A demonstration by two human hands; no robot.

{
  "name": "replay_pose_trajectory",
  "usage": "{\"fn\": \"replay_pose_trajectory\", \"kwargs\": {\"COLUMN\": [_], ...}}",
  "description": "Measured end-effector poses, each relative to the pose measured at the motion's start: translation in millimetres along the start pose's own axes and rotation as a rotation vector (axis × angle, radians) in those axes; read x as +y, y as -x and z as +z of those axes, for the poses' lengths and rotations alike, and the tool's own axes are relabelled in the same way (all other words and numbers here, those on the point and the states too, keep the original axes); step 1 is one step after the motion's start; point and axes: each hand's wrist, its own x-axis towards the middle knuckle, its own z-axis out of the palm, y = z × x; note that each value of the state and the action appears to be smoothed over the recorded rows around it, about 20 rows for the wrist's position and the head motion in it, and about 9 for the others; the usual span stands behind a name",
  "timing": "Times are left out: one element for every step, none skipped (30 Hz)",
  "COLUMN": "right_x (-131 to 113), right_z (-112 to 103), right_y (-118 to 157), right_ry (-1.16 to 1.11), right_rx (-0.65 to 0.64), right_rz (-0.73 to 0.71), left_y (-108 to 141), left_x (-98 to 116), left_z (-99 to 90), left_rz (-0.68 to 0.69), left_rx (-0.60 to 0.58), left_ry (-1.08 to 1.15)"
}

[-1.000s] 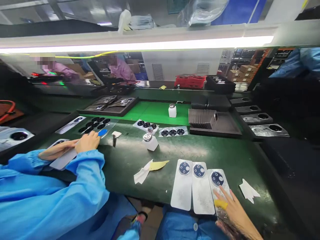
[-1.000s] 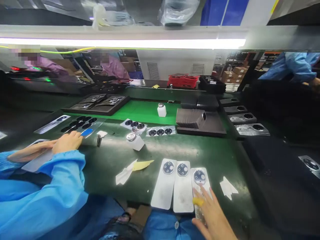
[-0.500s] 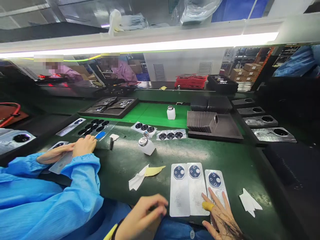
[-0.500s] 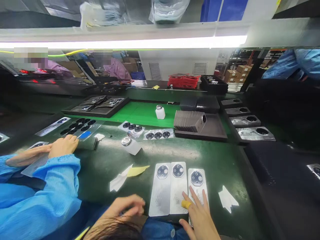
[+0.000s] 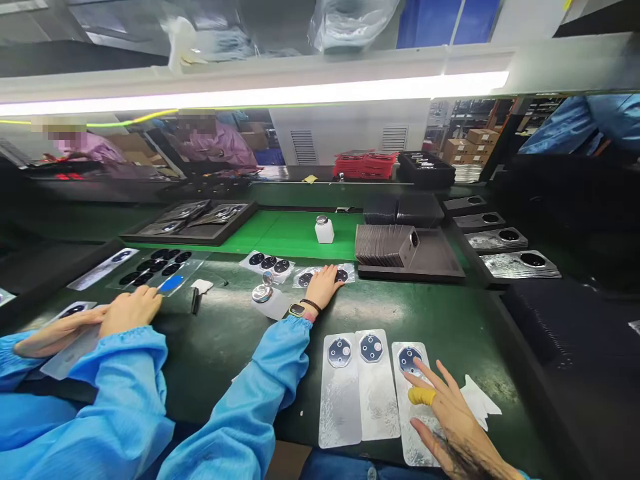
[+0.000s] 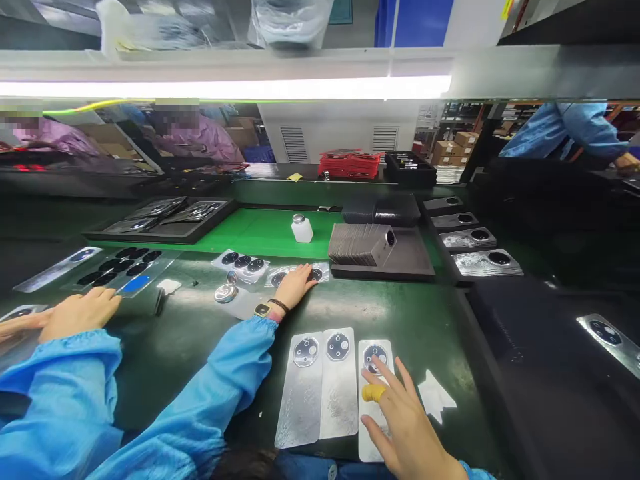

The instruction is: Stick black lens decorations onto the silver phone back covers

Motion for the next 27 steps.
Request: {"fn": "replay_pose_trajectory", "kwargs": {"right_x": [2, 3, 5, 6, 7, 8, 9, 11, 12, 14, 17, 20, 23, 27, 31, 35, 39, 42, 46, 49, 52, 54, 56, 58, 59, 60, 60], "right_z": [-4, -7, -11, -14, -17, -19, -21, -23, -24, -25, -25, -25, -24, -23, -22, -21, -19, -17, -15, -13, -11, -8, -6, -4, -3, -2, -1], "right_y": [-6, -12, -18, -24, -30, -36, -40, -45, -49, -53, -56, -60, -63, -66, -69, -72, -75, -77, -80, -81, -83, -84, -84, -85, -84, -84, -83], "right_ry": [-0.002, -0.006, -0.013, -0.023, -0.035, -0.046, -0.054, -0.062, -0.072, -0.085, -0.104, -0.130, -0.162, -0.199, -0.237, -0.278, -0.320, -0.360, -0.394, -0.421, -0.444, -0.467, -0.494, -0.527, -0.564, -0.603, -0.637], "right_rx": [0.001, 0.003, 0.009, 0.019, 0.027, 0.033, 0.033, 0.025, 0.012, -0.001, -0.012, -0.019, -0.021, -0.018, -0.012, -0.007, -0.003, 0.004, 0.021, 0.044, 0.072, 0.103, 0.136, 0.163, 0.182, 0.193, 0.200], "right_rz": [-0.007, -0.023, -0.034, -0.045, -0.054, -0.058, -0.058, -0.053, -0.044, -0.035, -0.019, 0.004, 0.034, 0.074, 0.123, 0.179, 0.238, 0.295, 0.353, 0.410, 0.459, 0.499, 0.528, 0.547, 0.557, 0.561, 0.566], "left_y": [3, 7, 12, 16, 20, 23, 26, 29, 30, 32, 33, 34, 35, 37, 39, 41, 43, 46, 48, 50, 51, 52, 52, 53, 52, 52, 52], "left_x": [-1, -2, -2, -1, -1, 0, 1, 2, 3, 5, 7, 10, 14, 18, 24, 30, 37, 44, 52, 61, 69, 77, 85, 92, 98, 103, 108], "left_z": [-0.3, -0.9, -1.7, -2.6, -3.7, -4.9, -6.2, -7.5, -8.8, -10.1, -11.4, -12.7, -14.1, -15.6, -17.1, -18.5, -19.6, -20.3, -20.3, -19.6, -18.0, -15.6, -12.5, -8.9, -5.1, -1.3, 2.2], "left_rz": [0.020, 0.042, 0.064, 0.087, 0.110, 0.130, 0.148, 0.164, 0.177, 0.187, 0.196, 0.206, 0.218, 0.234, 0.255, 0.280, 0.309, 0.340, 0.373, 0.409, 0.448, 0.490, 0.533, 0.576, 0.615, 0.649, 0.678], "left_rx": [-0.010, -0.020, -0.031, -0.042, -0.052, -0.062, -0.069, -0.074, -0.076, -0.075, -0.071, -0.064, -0.053, -0.039, -0.023, -0.005, 0.016, 0.037, 0.060, 0.082, 0.104, 0.123, 0.142, 0.160, 0.178, 0.198, 0.218], "left_ry": [-0.023, -0.041, -0.056, -0.067, -0.076, -0.081, -0.085, -0.087, -0.088, -0.087, -0.086, -0.083, -0.079, -0.074, -0.069, -0.064, -0.059, -0.056, -0.053, -0.051, -0.050, -0.050, -0.049, -0.048, -0.047, -0.047, -0.047]}}
